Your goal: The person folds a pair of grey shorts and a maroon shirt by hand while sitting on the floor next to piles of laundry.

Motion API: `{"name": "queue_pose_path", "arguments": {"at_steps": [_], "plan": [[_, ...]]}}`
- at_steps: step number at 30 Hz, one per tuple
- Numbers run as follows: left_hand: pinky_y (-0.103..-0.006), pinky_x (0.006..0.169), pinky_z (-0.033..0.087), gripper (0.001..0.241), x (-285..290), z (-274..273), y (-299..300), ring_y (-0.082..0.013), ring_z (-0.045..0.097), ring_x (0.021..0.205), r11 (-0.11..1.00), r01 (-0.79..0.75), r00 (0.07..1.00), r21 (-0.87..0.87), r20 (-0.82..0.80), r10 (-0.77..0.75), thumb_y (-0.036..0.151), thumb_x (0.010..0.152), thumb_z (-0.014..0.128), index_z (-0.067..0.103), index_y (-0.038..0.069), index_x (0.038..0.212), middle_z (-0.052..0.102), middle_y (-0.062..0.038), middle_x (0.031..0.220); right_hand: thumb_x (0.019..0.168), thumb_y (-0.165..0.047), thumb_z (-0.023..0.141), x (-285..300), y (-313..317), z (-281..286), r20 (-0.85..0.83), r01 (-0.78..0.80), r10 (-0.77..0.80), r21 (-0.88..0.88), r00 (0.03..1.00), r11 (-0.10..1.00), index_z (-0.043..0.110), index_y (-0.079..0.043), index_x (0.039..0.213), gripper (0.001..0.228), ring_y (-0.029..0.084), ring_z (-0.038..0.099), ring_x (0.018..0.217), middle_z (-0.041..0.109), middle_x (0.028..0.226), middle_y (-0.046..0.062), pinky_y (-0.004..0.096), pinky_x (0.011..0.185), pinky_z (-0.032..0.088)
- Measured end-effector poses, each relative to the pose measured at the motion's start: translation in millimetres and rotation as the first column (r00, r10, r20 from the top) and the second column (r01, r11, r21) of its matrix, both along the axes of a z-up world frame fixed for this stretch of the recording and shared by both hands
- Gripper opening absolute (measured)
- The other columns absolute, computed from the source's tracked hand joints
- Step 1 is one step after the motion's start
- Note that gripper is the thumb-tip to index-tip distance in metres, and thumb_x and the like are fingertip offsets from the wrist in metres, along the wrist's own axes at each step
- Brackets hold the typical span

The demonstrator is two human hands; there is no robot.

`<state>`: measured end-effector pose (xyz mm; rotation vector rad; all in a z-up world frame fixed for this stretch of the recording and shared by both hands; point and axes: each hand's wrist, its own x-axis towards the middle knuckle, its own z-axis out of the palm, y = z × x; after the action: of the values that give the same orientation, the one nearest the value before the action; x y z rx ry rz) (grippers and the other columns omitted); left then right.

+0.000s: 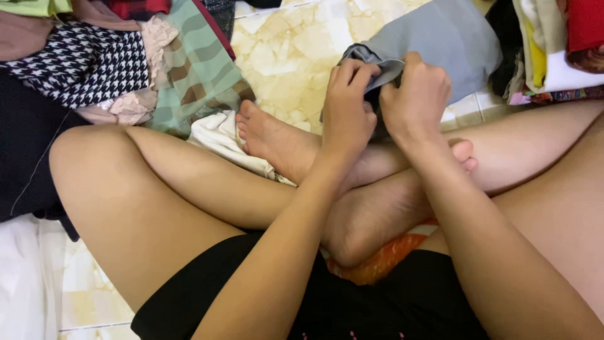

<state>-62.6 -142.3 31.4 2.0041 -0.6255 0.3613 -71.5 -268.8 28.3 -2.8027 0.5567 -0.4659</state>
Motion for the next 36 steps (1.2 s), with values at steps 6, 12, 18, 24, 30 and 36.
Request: {"name": "queue_pose_path", "arguments": {"at_steps": [6, 12, 18, 24, 30, 36], "plan": [[-0.0395, 0.075, 0.044, 0.046, 14.6, -19.9, 1.2, -0.0320, 0.056, 0.087, 0.998, 0.065, 0.998, 0.005, -0.008, -0.065, -0.008, 0.053, 0.051, 0.065, 0.006, 0.095, 0.059, -0.009, 0.094, 0.082, -0.022, 0.062, -2.0, 2.5, 0.5, 0.181, -0.059, 0.086, -0.151, 0.980, 0.987, 0.070, -0.007, 0.093, 0.020, 0.051, 0.061, 0.064, 0.067, 0.071, 0.026, 0.058, 0.058, 0.044], [-0.0549, 0.058, 0.045, 0.016, 8.9, -22.1, -7.2, -0.0331, 0.050, 0.096, 0.938, 0.062, 0.996, 0.341, -0.083, -0.035, -0.004, 0.075, 0.052, 0.061, 0.002, 0.087, 0.052, -0.008, 0.096, 0.080, -0.021, 0.065, -7.6, 3.1, 9.8, 0.256, -0.125, 0.157, -0.137, 0.954, 0.983, 0.059, -0.007, 0.076, 0.016, 0.039, 0.051, 0.056, 0.060, 0.067, 0.011, 0.049, 0.049, 0.036], [-0.0433, 0.088, 0.036, 0.032, 2.3, -39.2, -12.6, -0.0256, 0.044, 0.114, 0.838, -0.055, 0.966, 0.543, 0.242, -0.093, 0.024, 0.087, 0.048, 0.072, 0.012, 0.104, 0.055, -0.004, 0.124, 0.073, -0.027, 0.070, -10.5, 8.6, 15.6, 0.280, -0.086, 0.173, -0.298, 0.944, 0.951, 0.073, -0.014, 0.081, 0.017, 0.042, 0.057, 0.058, 0.059, 0.077, 0.010, 0.053, 0.046, 0.039], [-0.0496, 0.104, 0.028, 0.023, 3.0, -41.0, -9.8, -0.0265, 0.039, 0.116, 0.792, 0.068, 0.985, 0.607, 0.084, -0.149, 0.020, 0.087, 0.045, 0.064, 0.016, 0.099, 0.057, -0.002, 0.106, 0.067, -0.016, 0.074, -7.2, 14.6, 18.5, 0.385, -0.236, 0.302, -0.211, 0.872, 0.949, 0.073, -0.010, 0.096, 0.029, 0.030, 0.061, 0.076, 0.061, 0.085, 0.005, 0.043, 0.055, 0.043], [-0.0510, 0.098, 0.036, 0.022, 5.0, -33.0, -10.8, -0.0350, 0.041, 0.121, 0.763, 0.005, 0.977, 0.646, 0.160, -0.142, 0.008, 0.077, 0.055, 0.075, 0.003, 0.085, 0.062, -0.010, 0.102, 0.094, -0.012, 0.074, 8.4, -10.1, 6.1, 0.564, -0.409, 0.172, 0.327, 0.808, 0.852, 0.071, -0.011, 0.103, 0.010, 0.015, 0.065, 0.080, 0.069, 0.099, 0.003, 0.027, 0.068, 0.048], [-0.0463, 0.075, 0.047, 0.029, 2.8, -13.1, -8.0, -0.0342, 0.052, 0.094, 0.910, 0.009, 0.983, 0.414, 0.163, -0.084, -0.015, 0.073, 0.053, 0.051, 0.003, 0.095, 0.050, -0.014, 0.106, 0.092, -0.003, 0.054, 13.2, -24.1, -11.7, 0.583, -0.331, 0.103, 0.299, 0.806, 0.895, 0.075, -0.005, 0.109, 0.027, 0.015, 0.066, 0.092, 0.075, 0.104, 0.005, 0.030, 0.084, 0.050]]}}
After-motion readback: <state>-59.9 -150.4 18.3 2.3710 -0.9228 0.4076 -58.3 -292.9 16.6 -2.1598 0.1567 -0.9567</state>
